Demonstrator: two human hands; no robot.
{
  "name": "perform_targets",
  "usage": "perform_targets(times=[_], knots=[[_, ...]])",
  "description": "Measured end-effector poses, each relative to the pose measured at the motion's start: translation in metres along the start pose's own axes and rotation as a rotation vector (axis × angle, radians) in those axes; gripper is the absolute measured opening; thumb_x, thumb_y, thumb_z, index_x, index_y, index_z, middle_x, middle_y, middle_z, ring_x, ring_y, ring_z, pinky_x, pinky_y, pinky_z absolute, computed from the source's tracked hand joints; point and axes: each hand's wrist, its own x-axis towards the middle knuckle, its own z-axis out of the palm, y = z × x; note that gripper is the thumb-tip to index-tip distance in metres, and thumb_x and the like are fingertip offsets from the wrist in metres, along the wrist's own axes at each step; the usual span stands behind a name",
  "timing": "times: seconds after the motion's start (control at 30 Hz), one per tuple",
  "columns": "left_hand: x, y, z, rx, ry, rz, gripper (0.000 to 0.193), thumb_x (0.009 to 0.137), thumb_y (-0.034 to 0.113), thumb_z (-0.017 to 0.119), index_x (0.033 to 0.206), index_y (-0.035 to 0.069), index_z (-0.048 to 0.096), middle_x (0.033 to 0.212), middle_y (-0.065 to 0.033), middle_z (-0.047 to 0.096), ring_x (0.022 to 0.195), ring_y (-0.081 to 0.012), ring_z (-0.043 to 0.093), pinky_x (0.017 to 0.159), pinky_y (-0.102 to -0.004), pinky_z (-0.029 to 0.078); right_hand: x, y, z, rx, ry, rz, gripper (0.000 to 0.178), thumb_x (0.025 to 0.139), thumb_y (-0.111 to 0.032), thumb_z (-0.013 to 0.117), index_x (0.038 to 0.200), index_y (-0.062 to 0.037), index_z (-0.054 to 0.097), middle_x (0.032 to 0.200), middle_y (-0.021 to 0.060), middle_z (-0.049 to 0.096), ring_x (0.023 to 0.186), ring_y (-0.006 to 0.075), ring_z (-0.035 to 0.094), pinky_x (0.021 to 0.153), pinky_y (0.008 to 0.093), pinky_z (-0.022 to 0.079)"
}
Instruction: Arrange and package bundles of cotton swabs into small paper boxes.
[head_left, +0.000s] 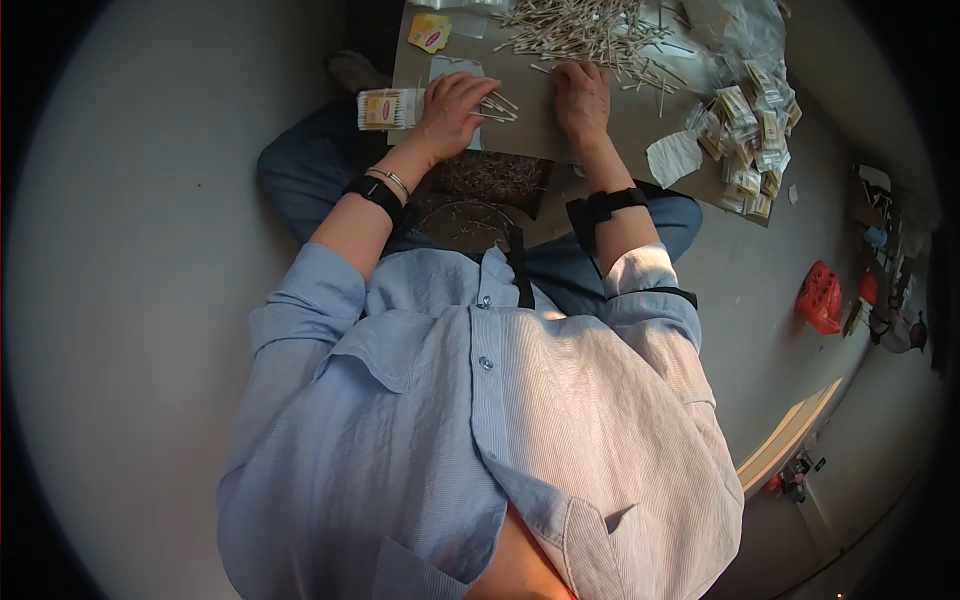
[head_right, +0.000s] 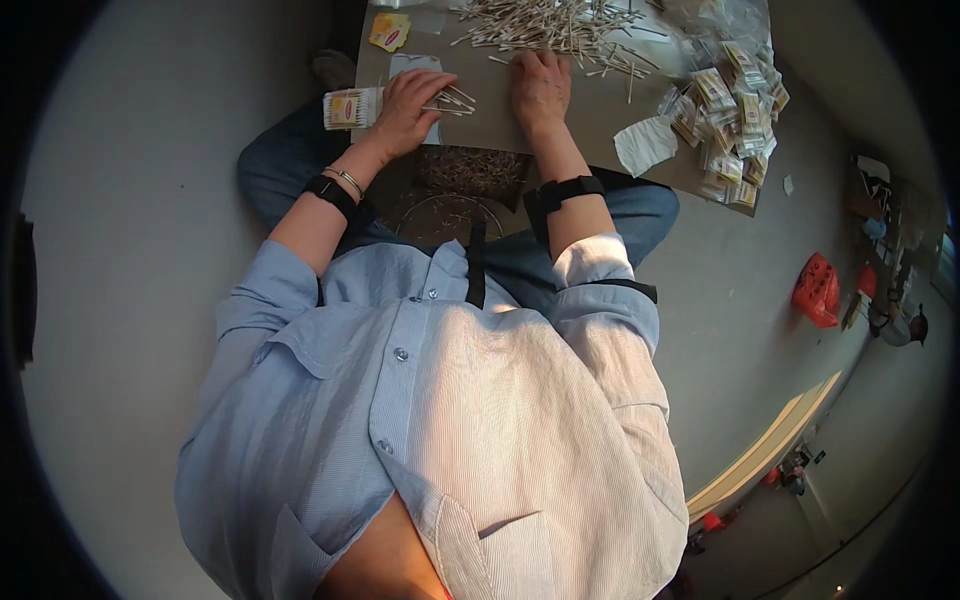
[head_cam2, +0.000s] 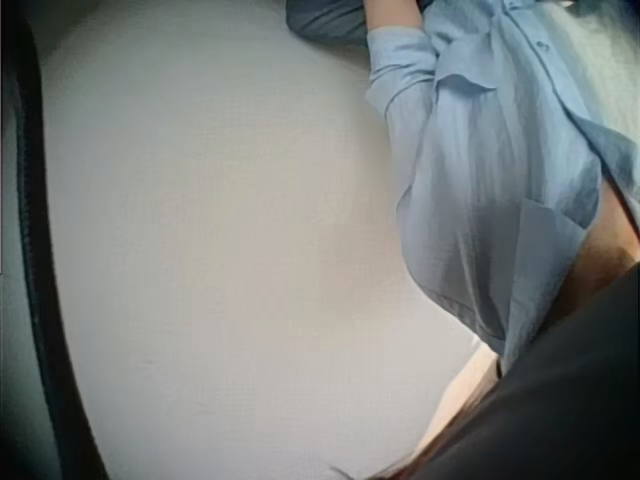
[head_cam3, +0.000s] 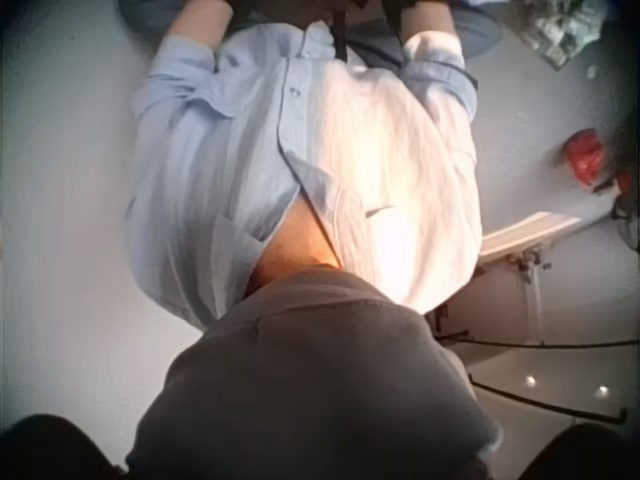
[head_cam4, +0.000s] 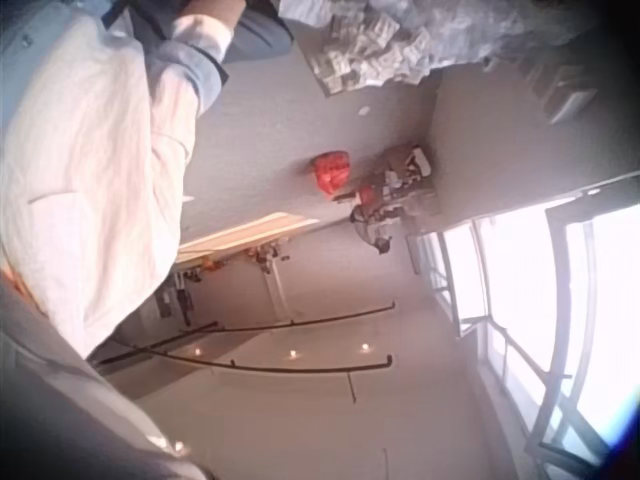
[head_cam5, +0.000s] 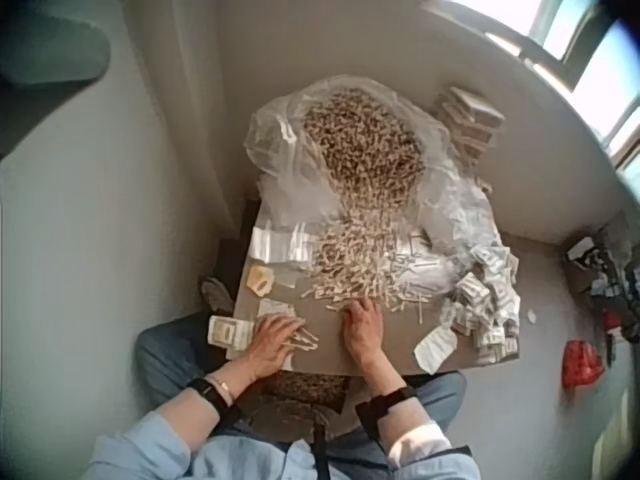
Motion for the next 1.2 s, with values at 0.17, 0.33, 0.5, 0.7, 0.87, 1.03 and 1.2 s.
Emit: perform_targets(times=[0.17,0.33,0.5,0.7,0.87,1.03,1.2], knots=[[-0.007,0.000,0.004,-0.135,0.059,0.000,0.046,0.074,0.006,0.063,0.119,0.012,0.055,0.119,-0.0063,0.053,0.116,-0.0274,0.045,0.102,-0.0443,0.031,-0.025,-0.042,0.016,0.140,-0.007,-0.009,0.009,0.078,-0.012,0.061,0.085,-0.0150,0.066,0.088,0.0054,0.057,0.090,0.0311,0.051,0.078,0.0407,0.044],[-0.013,0.010,0.003,-0.106,0.174,-0.048,0.042,0.071,0.004,0.067,0.112,0.010,0.059,0.109,-0.0093,0.054,0.109,-0.0288,0.047,0.096,-0.0395,0.039,-0.033,-0.052,0.018,0.263,-0.083,-0.087,0.017,0.077,-0.007,0.060,0.090,-0.0146,0.066,0.090,0.0061,0.055,0.092,0.0312,0.051,0.078,0.0403,0.044],[-0.015,0.010,0.000,-0.070,0.196,-0.017,0.045,0.074,0.008,0.069,0.116,0.008,0.056,0.118,-0.0108,0.049,0.114,-0.0312,0.043,0.099,-0.0399,0.036,-0.002,-0.005,-0.001,-0.080,0.198,-0.022,0.028,0.075,-0.006,0.061,0.100,-0.0174,0.066,0.100,0.0064,0.054,0.095,0.0300,0.051,0.081,0.0383,0.045],[-0.014,0.007,0.003,-0.116,0.239,-0.026,0.062,0.074,0.011,0.071,0.129,0.007,0.042,0.126,-0.0131,0.044,0.122,-0.0329,0.040,0.104,-0.0420,0.036,0.017,0.008,-0.006,-0.171,0.083,-0.063,0.015,0.079,-0.018,0.062,0.093,-0.0198,0.067,0.098,0.0034,0.056,0.096,0.0282,0.050,0.083,0.0384,0.043],[-0.016,0.005,0.005,-0.136,0.265,-0.071,0.069,0.075,0.017,0.074,0.133,0.006,0.038,0.129,-0.0158,0.044,0.121,-0.0339,0.042,0.102,-0.0407,0.037,0.000,-0.022,0.007,-0.107,0.114,-0.160,0.010,0.078,-0.020,0.065,0.088,-0.0193,0.067,0.094,0.0018,0.056,0.092,0.0266,0.051,0.081,0.0383,0.043],[-0.016,0.007,0.008,-0.146,0.295,-0.095,0.072,0.075,0.019,0.075,0.134,0.006,0.036,0.130,-0.0160,0.043,0.121,-0.0337,0.042,0.101,-0.0398,0.038,-0.021,-0.051,0.011,0.070,0.080,-0.224,0.018,0.076,-0.017,0.067,0.094,-0.0178,0.067,0.095,0.0019,0.057,0.092,0.0258,0.052,0.080,0.0383,0.043],[-0.017,0.005,0.008,-0.144,0.295,-0.097,0.072,0.074,0.020,0.076,0.133,0.007,0.037,0.130,-0.0147,0.043,0.121,-0.0330,0.043,0.101,-0.0395,0.038,-0.039,-0.046,0.005,0.110,0.125,-0.132,0.026,0.076,-0.013,0.066,0.101,-0.0178,0.066,0.095,0.0016,0.057,0.094,0.0259,0.053,0.080,0.0381,0.043]])
